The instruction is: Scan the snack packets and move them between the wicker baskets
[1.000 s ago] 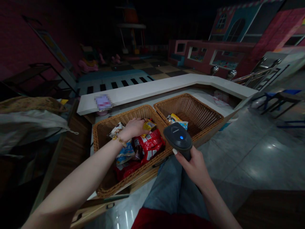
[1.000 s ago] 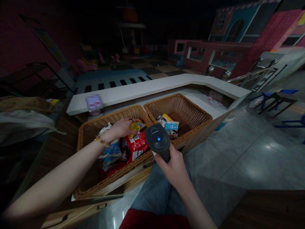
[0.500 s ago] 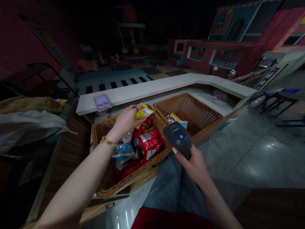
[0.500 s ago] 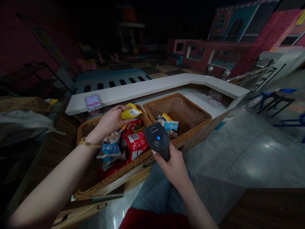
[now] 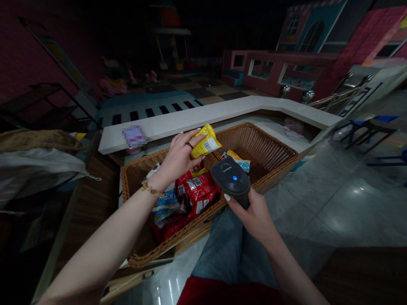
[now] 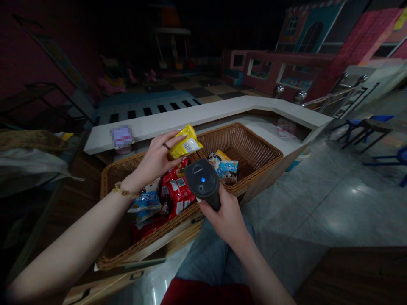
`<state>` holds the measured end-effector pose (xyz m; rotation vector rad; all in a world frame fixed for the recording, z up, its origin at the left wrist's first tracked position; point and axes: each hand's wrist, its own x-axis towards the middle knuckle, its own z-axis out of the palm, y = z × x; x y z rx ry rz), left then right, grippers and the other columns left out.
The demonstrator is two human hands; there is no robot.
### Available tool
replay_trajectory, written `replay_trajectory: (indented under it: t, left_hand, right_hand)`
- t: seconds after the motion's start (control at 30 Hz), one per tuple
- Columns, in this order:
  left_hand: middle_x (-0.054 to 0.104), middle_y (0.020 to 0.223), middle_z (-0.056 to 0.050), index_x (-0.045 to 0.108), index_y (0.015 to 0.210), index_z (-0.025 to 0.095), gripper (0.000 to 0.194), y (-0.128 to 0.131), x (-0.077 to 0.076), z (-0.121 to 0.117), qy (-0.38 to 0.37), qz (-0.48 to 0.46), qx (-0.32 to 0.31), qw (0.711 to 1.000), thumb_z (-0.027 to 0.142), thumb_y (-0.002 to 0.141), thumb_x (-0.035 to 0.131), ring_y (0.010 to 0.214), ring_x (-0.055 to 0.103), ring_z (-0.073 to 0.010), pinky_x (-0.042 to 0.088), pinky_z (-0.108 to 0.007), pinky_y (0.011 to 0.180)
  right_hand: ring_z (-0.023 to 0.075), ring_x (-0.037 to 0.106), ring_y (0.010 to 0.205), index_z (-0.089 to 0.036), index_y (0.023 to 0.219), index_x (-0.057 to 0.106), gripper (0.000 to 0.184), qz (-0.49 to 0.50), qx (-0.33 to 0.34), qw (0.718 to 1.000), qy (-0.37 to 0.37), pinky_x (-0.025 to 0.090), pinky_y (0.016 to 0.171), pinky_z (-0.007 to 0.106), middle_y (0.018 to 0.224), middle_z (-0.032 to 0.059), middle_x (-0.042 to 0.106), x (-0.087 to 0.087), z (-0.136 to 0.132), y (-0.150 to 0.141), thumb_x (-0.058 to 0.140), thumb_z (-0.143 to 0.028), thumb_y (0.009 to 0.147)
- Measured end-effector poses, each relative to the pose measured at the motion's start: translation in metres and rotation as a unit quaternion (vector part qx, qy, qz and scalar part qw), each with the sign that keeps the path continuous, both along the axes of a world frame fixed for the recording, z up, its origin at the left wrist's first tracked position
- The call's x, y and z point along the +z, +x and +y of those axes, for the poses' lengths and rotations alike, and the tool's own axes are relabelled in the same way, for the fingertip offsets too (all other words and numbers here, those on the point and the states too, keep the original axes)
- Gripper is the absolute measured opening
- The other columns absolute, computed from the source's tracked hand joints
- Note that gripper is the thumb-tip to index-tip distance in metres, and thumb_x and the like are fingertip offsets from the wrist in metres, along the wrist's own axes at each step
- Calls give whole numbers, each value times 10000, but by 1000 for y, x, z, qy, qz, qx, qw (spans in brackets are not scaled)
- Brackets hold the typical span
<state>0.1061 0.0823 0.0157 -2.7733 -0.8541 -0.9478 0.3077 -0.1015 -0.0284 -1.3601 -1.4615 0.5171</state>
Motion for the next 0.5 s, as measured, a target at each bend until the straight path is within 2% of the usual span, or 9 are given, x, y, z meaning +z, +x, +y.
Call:
replay_trajectory:
  t: [0.23, 0.5]
  left_hand:
    - [470, 1571, -136, 449, 1502, 268, 683, 2, 1, -4, -7, 12, -3, 1000, 227, 886, 739, 1427, 459, -311, 311, -576, 1211]
    - [484, 1564, -149, 485, 1492, 226, 670, 2, -7, 1, 6, 27, 12, 1000, 284, 881, 754, 1429, 464, -323, 272, -570, 1234]
  right_hand:
    - [235, 743, 812, -202, 1059, 683, 225, 3, -12, 1000, 3, 591, 759, 313, 920, 53, 792, 3, 1, -1, 609, -280, 861]
    - [219, 721, 747, -206, 987, 681, 162, 7, -16, 1000, 0, 572, 696, 286, 837, 35, 773, 4, 2, -2, 608, -282, 864]
